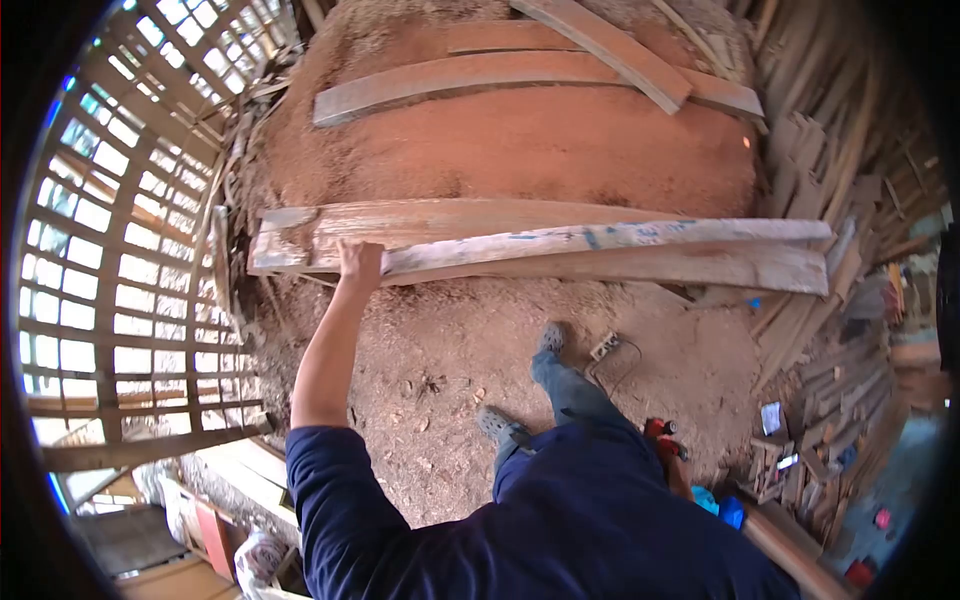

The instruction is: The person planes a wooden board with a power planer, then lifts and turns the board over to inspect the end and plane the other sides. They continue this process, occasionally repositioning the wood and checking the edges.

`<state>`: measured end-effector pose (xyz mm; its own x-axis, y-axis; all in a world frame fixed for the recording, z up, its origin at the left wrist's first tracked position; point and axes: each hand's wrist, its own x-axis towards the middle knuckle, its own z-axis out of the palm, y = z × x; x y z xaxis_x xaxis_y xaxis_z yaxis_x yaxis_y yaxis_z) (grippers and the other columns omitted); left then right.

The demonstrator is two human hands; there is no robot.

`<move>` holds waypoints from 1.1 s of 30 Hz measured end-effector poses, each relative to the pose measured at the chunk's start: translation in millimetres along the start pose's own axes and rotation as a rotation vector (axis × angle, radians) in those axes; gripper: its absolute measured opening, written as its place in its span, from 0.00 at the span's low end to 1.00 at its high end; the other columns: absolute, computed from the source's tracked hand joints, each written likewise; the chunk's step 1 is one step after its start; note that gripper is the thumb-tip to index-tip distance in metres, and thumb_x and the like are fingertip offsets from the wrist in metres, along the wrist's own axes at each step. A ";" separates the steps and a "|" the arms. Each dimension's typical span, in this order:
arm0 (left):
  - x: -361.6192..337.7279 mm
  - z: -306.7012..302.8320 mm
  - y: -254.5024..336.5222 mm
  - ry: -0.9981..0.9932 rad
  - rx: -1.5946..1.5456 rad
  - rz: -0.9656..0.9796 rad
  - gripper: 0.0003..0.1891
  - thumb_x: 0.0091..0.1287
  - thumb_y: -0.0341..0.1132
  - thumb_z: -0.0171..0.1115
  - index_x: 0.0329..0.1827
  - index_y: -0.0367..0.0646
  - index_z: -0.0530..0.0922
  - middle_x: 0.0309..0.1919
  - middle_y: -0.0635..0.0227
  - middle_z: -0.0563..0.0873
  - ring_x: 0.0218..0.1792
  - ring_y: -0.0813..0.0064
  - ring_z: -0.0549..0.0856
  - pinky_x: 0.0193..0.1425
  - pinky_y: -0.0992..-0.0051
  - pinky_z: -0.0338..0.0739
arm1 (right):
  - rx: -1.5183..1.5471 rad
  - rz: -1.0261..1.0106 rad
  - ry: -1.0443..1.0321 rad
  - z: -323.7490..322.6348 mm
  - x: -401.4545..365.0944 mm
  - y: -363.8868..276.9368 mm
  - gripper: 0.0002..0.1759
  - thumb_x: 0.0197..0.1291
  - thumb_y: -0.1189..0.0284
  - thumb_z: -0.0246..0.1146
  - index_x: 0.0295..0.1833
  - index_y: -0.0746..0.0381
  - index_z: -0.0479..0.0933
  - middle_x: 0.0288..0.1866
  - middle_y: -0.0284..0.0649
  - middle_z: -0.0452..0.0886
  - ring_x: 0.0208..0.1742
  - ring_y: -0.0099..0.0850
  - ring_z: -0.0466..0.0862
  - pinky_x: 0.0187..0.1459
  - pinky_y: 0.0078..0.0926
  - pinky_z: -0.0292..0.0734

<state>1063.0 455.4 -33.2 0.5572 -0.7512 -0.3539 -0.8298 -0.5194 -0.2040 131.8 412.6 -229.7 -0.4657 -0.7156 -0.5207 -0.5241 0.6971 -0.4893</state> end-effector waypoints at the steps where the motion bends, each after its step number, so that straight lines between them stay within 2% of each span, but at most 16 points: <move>1: 6.8 -1.6 -1.5 0.024 -0.011 -0.009 0.25 0.56 0.32 0.71 0.61 0.53 0.84 0.59 0.62 0.87 0.66 0.60 0.81 0.77 0.39 0.59 | -0.005 -0.017 0.023 8.5 -4.8 -15.2 0.30 0.50 0.61 0.72 0.52 0.75 0.81 0.44 0.52 0.86 0.43 0.41 0.86 0.45 0.39 0.80; 5: 58.9 9.4 -18.7 0.055 0.053 -0.056 0.25 0.58 0.31 0.70 0.61 0.55 0.83 0.58 0.65 0.87 0.66 0.62 0.82 0.79 0.39 0.55 | 0.002 -0.160 0.110 32.0 0.5 -58.3 0.31 0.50 0.59 0.72 0.52 0.75 0.81 0.44 0.52 0.86 0.45 0.42 0.86 0.47 0.40 0.80; 7: 62.0 18.6 -19.6 0.178 0.042 -0.016 0.25 0.59 0.31 0.70 0.63 0.58 0.81 0.57 0.67 0.88 0.66 0.64 0.82 0.80 0.39 0.53 | -0.198 -0.114 -0.087 25.1 49.1 -39.5 0.32 0.52 0.60 0.72 0.56 0.75 0.79 0.41 0.52 0.86 0.43 0.47 0.86 0.46 0.42 0.80; 9: 53.5 -14.7 -11.1 -0.047 0.011 -0.049 0.26 0.62 0.26 0.63 0.65 0.54 0.78 0.60 0.64 0.84 0.69 0.65 0.77 0.81 0.39 0.50 | -0.494 -0.130 -0.092 32.4 113.9 9.5 0.26 0.56 0.61 0.72 0.51 0.73 0.80 0.36 0.50 0.86 0.36 0.44 0.86 0.38 0.41 0.81; 12: 61.7 -2.5 -23.4 -0.163 0.048 -0.036 0.35 0.58 0.29 0.68 0.73 0.54 0.71 0.61 0.61 0.84 0.70 0.62 0.76 0.80 0.37 0.51 | -0.171 -0.008 -0.113 39.9 64.4 -57.7 0.24 0.57 0.61 0.72 0.49 0.72 0.80 0.36 0.49 0.86 0.34 0.43 0.85 0.36 0.40 0.80; 14: 63.5 4.8 -20.9 -0.167 -0.037 -0.052 0.55 0.49 0.40 0.81 0.81 0.52 0.59 0.70 0.54 0.77 0.76 0.58 0.69 0.80 0.36 0.51 | -0.025 0.052 -0.145 45.2 43.5 -93.4 0.23 0.57 0.62 0.71 0.48 0.71 0.80 0.35 0.49 0.85 0.33 0.42 0.85 0.35 0.39 0.79; 16: 42.9 -70.0 48.2 -0.096 -0.133 -0.049 0.70 0.42 0.53 0.86 0.85 0.49 0.45 0.81 0.48 0.58 0.82 0.46 0.55 0.81 0.35 0.45 | 0.063 0.090 -0.169 49.7 25.0 -127.3 0.22 0.58 0.62 0.71 0.47 0.71 0.80 0.34 0.48 0.85 0.32 0.41 0.84 0.34 0.39 0.78; 17: 55.4 -66.2 69.7 -0.020 -0.300 0.046 0.82 0.31 0.66 0.86 0.85 0.45 0.39 0.84 0.47 0.45 0.83 0.42 0.43 0.82 0.36 0.40 | 0.097 0.102 -0.182 53.4 18.2 -139.7 0.22 0.58 0.62 0.71 0.46 0.70 0.79 0.34 0.48 0.85 0.31 0.40 0.84 0.33 0.38 0.78; 18: 67.7 -57.0 99.3 0.158 -0.389 0.257 0.83 0.31 0.69 0.85 0.85 0.43 0.39 0.83 0.46 0.46 0.83 0.42 0.41 0.83 0.40 0.38 | 0.119 0.108 -0.191 56.7 12.8 -150.8 0.21 0.58 0.62 0.71 0.46 0.70 0.79 0.34 0.48 0.85 0.31 0.40 0.84 0.33 0.38 0.78; 19: 68.4 -71.7 148.6 0.189 -0.541 0.334 0.82 0.31 0.70 0.84 0.85 0.45 0.41 0.84 0.46 0.46 0.83 0.44 0.43 0.84 0.44 0.39 | 0.125 0.106 -0.211 60.9 8.8 -162.6 0.21 0.59 0.62 0.71 0.45 0.70 0.79 0.34 0.47 0.85 0.30 0.39 0.83 0.32 0.38 0.77; 20: 66.5 -80.4 198.2 0.174 -0.669 0.395 0.68 0.39 0.58 0.84 0.83 0.46 0.54 0.81 0.47 0.57 0.81 0.42 0.52 0.84 0.47 0.46 | 0.132 0.105 -0.230 63.2 5.7 -173.2 0.20 0.59 0.62 0.71 0.44 0.70 0.79 0.33 0.47 0.84 0.30 0.39 0.83 0.31 0.37 0.77; 22: 66.3 -116.2 266.0 0.289 -0.726 0.739 0.62 0.37 0.58 0.81 0.78 0.46 0.61 0.74 0.47 0.66 0.78 0.41 0.59 0.82 0.44 0.51 | 0.129 0.095 -0.271 70.4 3.9 -190.8 0.19 0.59 0.63 0.70 0.43 0.69 0.79 0.33 0.46 0.84 0.29 0.38 0.82 0.30 0.37 0.76; 23: 54.4 -131.3 292.7 0.371 -0.340 0.563 0.54 0.41 0.55 0.80 0.74 0.46 0.67 0.68 0.50 0.73 0.74 0.48 0.67 0.81 0.49 0.55 | 0.122 0.089 -0.288 73.7 3.9 -198.9 0.19 0.60 0.63 0.70 0.43 0.69 0.79 0.32 0.46 0.84 0.28 0.37 0.82 0.30 0.36 0.76; 24: 61.9 -116.3 312.4 0.293 -0.340 0.522 0.49 0.45 0.53 0.78 0.73 0.47 0.68 0.66 0.53 0.75 0.72 0.52 0.70 0.79 0.51 0.57 | 0.116 0.083 -0.302 77.7 5.5 -206.8 0.18 0.60 0.63 0.70 0.42 0.69 0.78 0.32 0.46 0.84 0.28 0.37 0.82 0.29 0.36 0.75; 29: 106.9 -67.3 305.2 0.302 -0.474 0.624 0.39 0.53 0.46 0.75 0.68 0.47 0.71 0.59 0.61 0.81 0.65 0.57 0.78 0.73 0.53 0.63 | 0.088 0.074 -0.341 88.6 6.0 -237.1 0.16 0.61 0.64 0.70 0.39 0.67 0.78 0.31 0.44 0.83 0.25 0.35 0.80 0.26 0.34 0.73; 33: 107.2 -89.0 261.2 0.262 -0.346 0.682 0.36 0.58 0.47 0.71 0.70 0.48 0.71 0.57 0.62 0.83 0.62 0.61 0.81 0.70 0.55 0.65 | 0.096 0.086 -0.344 91.9 0.3 -252.2 0.15 0.62 0.64 0.69 0.37 0.66 0.77 0.29 0.43 0.83 0.23 0.33 0.79 0.24 0.33 0.71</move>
<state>908.7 202.9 -43.2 -0.0438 -0.9969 -0.0648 -0.9571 0.0233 0.2887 329.4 240.7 -170.8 -0.2290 -0.6088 -0.7596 -0.4169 0.7665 -0.4886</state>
